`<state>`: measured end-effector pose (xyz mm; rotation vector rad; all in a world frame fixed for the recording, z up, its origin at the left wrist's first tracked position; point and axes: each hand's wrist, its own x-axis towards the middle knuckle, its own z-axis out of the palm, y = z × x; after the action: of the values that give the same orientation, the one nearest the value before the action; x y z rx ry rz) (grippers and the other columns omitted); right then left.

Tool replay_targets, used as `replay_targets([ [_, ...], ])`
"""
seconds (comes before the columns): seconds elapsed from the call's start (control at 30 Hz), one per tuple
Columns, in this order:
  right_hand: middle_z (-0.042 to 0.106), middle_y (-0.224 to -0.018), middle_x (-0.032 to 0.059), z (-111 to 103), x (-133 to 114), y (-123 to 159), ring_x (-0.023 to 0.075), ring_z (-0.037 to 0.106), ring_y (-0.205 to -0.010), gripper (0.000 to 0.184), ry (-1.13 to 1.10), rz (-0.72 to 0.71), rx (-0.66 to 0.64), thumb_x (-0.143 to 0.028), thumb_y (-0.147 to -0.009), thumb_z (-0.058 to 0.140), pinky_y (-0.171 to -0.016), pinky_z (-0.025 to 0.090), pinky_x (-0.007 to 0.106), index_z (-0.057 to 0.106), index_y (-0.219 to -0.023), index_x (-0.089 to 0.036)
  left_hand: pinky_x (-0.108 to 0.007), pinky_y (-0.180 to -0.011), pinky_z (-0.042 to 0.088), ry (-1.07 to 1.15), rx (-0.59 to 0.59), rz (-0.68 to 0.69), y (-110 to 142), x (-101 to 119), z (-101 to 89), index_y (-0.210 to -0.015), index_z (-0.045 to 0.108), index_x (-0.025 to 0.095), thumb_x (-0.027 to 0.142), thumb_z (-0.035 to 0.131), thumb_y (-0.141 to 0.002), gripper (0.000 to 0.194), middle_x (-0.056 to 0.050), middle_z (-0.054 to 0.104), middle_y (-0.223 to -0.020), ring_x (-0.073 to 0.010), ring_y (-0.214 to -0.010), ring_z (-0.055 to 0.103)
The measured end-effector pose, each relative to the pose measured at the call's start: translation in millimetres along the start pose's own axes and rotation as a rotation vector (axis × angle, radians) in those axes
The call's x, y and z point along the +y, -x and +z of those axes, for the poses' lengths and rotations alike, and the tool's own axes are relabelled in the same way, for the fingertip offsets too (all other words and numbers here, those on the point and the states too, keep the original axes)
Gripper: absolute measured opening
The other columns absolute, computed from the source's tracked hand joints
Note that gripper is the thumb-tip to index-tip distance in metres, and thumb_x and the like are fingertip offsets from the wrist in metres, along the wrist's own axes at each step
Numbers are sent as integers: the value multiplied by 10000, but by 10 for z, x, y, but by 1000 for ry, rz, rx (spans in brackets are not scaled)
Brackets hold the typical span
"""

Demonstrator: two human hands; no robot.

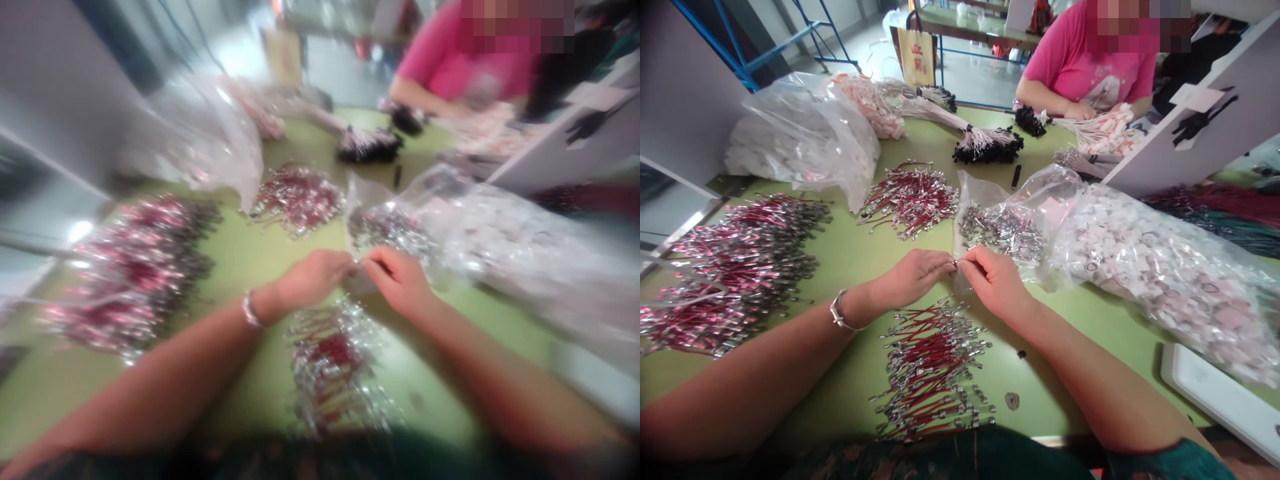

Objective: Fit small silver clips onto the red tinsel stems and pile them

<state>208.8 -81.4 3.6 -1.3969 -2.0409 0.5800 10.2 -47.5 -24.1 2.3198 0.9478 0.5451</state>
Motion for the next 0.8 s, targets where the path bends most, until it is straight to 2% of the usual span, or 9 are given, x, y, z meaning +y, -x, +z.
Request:
replay_targets([
  [0.2, 622, -630, -14, -48, 11, -45, 126, 536, -587, 210, 1, 20, -185, -272, -869, 522, -569, 368, 271, 584, -675, -219, -298, -624, 409, -304, -61, 247, 16, -25, -6, -816, 618, 158, 171, 404, -940, 247, -47, 603, -695, -150, -612, 505],
  [0.33, 577, -564, -28, -5, -33, -44, 113, 505, -552, 273, -52, 121, -221, -263, -862, 540, -542, 343, 261, 532, -594, -209, -308, -598, 400, -365, -141, 257, 13, 53, -40, -790, 611, 154, 166, 449, -928, 213, -46, 577, -661, -155, -575, 478],
  [0.43, 592, -588, -23, 38, -13, -41, 116, 512, -567, 275, -20, 106, -167, -268, -877, 537, -554, 349, 264, 541, -608, -209, -311, -688, 455, -272, -153, 249, -19, 56, -144, -845, 641, 154, 222, 451, -965, 235, -60, 626, -760, -169, -693, 552],
  [0.5, 632, -646, -2, 44, 18, -40, 126, 528, -593, 227, 60, 40, -188, -266, -886, 539, -570, 356, 275, 594, -672, -209, -333, -825, 477, -213, -88, 257, -62, 7, -248, -916, 662, 159, 296, 483, -971, 232, -72, 661, -899, -187, -858, 586],
  [0.53, 651, -671, 8, 38, 32, -39, 129, 535, -601, 210, 91, 8, -228, -263, -890, 540, -579, 363, 281, 619, -704, -210, -357, -900, 466, -216, -4, 231, -90, -31, -300, -977, 664, 163, 317, 504, -964, 223, -77, 665, -986, -201, -948, 582],
  [0.6, 672, -690, 14, 11, 43, -37, 128, 540, -600, 218, 96, -63, -379, -271, -906, 534, -591, 376, 286, 653, -732, -216, -425, -1002, 418, -296, 235, 86, -159, -132, -391, -1101, 642, 159, 294, 517, -953, 236, -94, 641, -1128, -236, -1082, 547],
  [0.67, 662, -658, 2, -28, 30, -35, 120, 528, -574, 294, 54, -134, -532, -325, -931, 513, -580, 377, 284, 654, -692, -225, -474, -1044, 378, -406, 390, -76, -241, -253, -454, -1198, 604, 138, 220, 515, -934, 290, -127, 604, -1214, -271, -1148, 510],
  [0.73, 625, -605, -8, -67, 9, -38, 115, 502, -542, 396, 52, -174, -577, -391, -955, 472, -559, 362, 286, 623, -627, -227, -479, -1050, 371, -485, 396, -145, -329, -375, -490, -1254, 575, 114, 144, 516, -896, 365, -158, 582, -1235, -292, -1164, 489],
  [0.8, 598, -581, -6, -103, 8, -49, 118, 486, -535, 437, 106, -179, -513, -408, -968, 437, -556, 348, 293, 592, -601, -229, -456, -1021, 397, -532, 332, -140, -413, -473, -507, -1203, 606, 113, 86, 496, -863, 359, -157, 595, -1166, -288, -1125, 498],
])
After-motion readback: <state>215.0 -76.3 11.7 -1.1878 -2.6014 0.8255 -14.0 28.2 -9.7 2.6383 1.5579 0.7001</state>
